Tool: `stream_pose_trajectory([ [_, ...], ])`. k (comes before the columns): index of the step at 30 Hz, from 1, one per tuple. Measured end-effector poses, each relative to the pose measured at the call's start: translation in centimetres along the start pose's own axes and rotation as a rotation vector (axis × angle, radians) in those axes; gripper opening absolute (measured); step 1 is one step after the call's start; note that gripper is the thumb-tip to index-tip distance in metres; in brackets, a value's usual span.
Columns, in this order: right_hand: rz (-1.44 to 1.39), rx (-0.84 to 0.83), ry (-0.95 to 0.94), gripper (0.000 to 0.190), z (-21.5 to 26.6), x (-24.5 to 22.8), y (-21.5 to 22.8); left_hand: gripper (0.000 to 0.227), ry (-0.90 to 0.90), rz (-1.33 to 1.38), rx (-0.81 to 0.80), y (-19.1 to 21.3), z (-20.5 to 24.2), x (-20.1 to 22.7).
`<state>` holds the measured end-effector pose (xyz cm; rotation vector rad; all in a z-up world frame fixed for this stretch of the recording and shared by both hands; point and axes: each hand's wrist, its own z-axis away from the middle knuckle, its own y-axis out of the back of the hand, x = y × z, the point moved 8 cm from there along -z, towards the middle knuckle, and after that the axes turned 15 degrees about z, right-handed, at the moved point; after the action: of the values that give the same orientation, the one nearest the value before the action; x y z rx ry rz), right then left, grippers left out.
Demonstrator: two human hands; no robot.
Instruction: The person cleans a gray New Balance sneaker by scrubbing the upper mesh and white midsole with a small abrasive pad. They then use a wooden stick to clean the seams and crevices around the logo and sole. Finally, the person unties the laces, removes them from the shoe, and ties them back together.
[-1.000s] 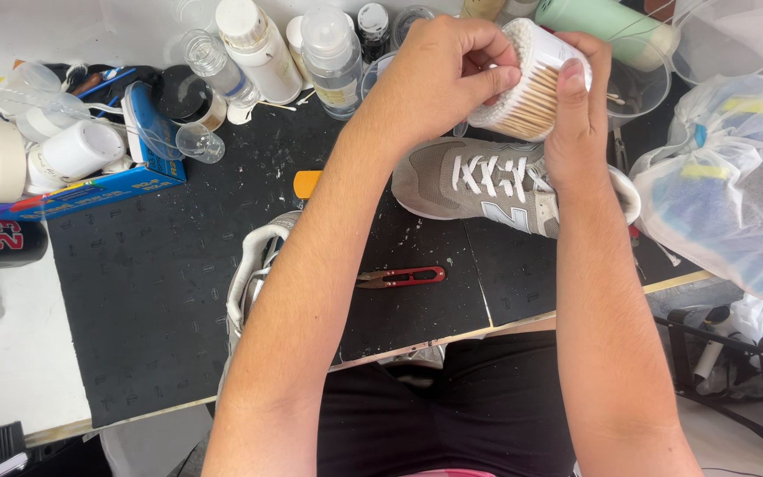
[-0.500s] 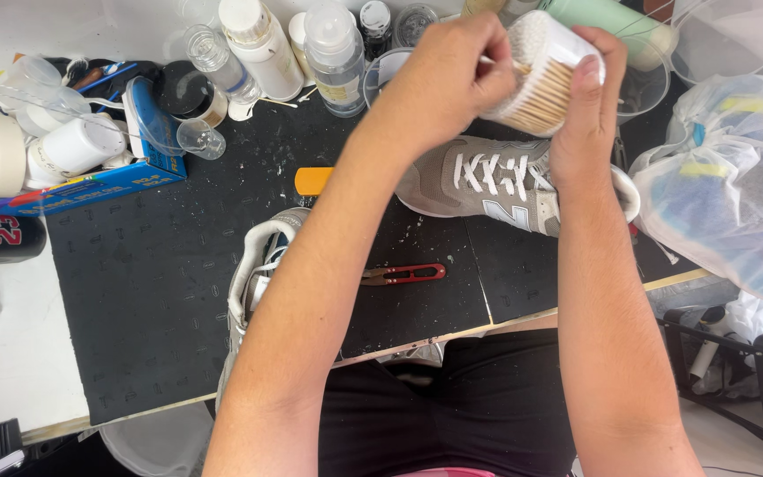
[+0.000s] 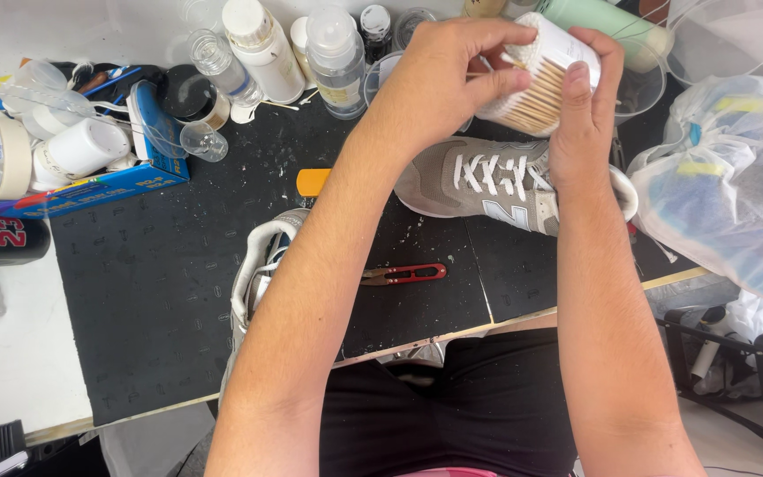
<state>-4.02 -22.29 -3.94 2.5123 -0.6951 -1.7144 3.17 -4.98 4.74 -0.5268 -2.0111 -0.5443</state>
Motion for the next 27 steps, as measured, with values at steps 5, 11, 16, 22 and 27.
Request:
stream_pose_trajectory([
  [5,0.308,-0.1,0.045,0.081,-1.0,-2.7,-0.1,0.019,0.068,-0.007,0.016,0.3,0.1,-1.4],
  [11,0.718,-0.242,0.095,0.107,-0.8,-7.7,-1.3,0.013,-0.022,-0.055,-0.043,0.5,0.5,1.0],
  [16,0.833,-0.067,0.181,0.1,-0.3,-8.9,-0.8,0.01,-0.066,-0.084,0.069,5.0,1.1,2.5],
  [22,0.706,-0.04,-0.102,0.096,-0.3,-5.6,-0.7,0.011,-0.016,-0.284,0.217,10.6,4.1,3.6],
  [27,0.826,-0.164,-0.285,0.101,-1.2,-3.2,-2.1,0.007,0.151,-0.29,0.247,12.4,7.5,3.4],
])
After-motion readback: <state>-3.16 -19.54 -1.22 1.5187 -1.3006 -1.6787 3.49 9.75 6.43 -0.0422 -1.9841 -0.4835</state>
